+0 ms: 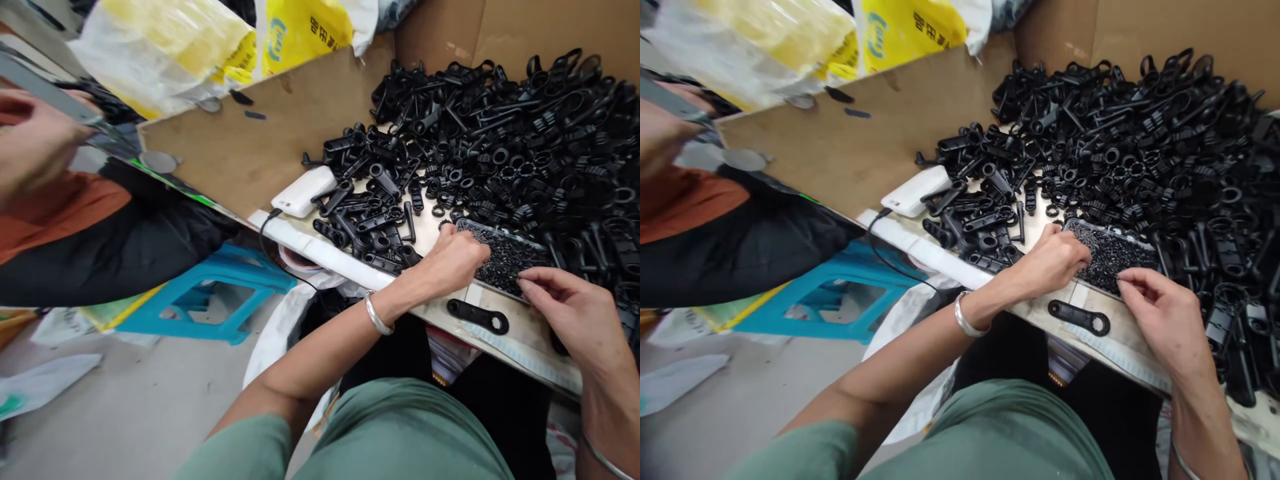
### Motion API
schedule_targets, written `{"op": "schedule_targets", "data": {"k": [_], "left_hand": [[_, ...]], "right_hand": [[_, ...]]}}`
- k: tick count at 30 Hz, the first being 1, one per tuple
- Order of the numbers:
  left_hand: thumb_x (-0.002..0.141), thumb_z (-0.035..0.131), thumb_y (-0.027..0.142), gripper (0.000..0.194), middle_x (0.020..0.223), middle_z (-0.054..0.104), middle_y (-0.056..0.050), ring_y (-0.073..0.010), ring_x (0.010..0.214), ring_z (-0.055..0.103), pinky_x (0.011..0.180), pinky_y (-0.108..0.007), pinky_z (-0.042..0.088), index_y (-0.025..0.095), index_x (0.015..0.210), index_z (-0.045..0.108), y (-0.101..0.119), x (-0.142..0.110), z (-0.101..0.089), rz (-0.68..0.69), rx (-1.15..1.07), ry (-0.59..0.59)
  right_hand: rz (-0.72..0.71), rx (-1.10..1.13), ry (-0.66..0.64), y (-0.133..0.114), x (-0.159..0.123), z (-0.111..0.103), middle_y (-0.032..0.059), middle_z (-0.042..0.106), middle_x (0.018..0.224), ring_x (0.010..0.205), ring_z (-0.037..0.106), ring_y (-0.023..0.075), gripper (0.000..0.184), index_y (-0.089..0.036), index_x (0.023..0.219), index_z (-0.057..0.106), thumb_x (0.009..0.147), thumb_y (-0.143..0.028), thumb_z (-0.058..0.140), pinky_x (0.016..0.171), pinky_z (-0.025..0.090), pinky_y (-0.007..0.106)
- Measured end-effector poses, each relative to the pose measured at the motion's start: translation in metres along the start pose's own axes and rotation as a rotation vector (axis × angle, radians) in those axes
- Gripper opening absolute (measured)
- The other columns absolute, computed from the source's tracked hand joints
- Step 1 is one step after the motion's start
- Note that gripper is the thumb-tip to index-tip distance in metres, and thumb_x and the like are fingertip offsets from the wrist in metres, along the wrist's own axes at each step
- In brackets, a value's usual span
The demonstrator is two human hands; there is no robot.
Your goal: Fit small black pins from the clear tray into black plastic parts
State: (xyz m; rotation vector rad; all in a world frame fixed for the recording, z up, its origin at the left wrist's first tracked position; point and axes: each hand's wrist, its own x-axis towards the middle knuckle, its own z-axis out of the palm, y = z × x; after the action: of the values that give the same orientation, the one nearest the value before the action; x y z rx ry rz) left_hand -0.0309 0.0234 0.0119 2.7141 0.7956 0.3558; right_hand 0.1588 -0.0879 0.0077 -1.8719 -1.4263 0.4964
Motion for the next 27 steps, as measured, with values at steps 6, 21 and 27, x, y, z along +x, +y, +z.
{"op": "schedule_targets", "data": {"k": [6,21,27], "left_hand": [[0.083,0.057,0.005,0.020,0.080,0.075,-0.001,-0.0143,0.077,0.067,0.079,-0.027,0.049,0.016,0.080,0.074,0.001,-0.003,0.001,-0.099,-0.434,0.143],[0.078,0.068,0.004,0.012,0.081,0.073,0.001,-0.0108,0.077,0.065,0.076,-0.023,0.053,0.016,0.080,0.071,0.024,-0.029,0.005,-0.142,-0.817,0.404],[0.077,0.068,0.004,0.012,0.082,0.073,0.001,-0.0119,0.078,0.065,0.078,-0.025,0.053,0.016,0.080,0.071,0.025,-0.032,0.005,-0.135,-0.819,0.414]], "right_hand": [[0.132,0.319,-0.006,-0.014,-0.002,0.007,0.0003,0.067,0.064,0.051,0.058,0.0113,0.023,-0.021,0.090,0.077,0.074,-0.038,0.079,0.051,0.050,0.023],[0.163,0.694,-0.004,-0.024,-0.016,0.022,0.0011,0.070,0.067,0.055,0.062,0.0115,0.024,-0.021,0.082,0.077,0.064,-0.031,0.089,0.053,0.053,0.022],[0.175,0.746,-0.007,-0.025,-0.018,0.023,-0.0001,0.069,0.066,0.054,0.062,0.0096,0.023,-0.022,0.080,0.077,0.062,-0.028,0.090,0.053,0.053,0.019]]}}
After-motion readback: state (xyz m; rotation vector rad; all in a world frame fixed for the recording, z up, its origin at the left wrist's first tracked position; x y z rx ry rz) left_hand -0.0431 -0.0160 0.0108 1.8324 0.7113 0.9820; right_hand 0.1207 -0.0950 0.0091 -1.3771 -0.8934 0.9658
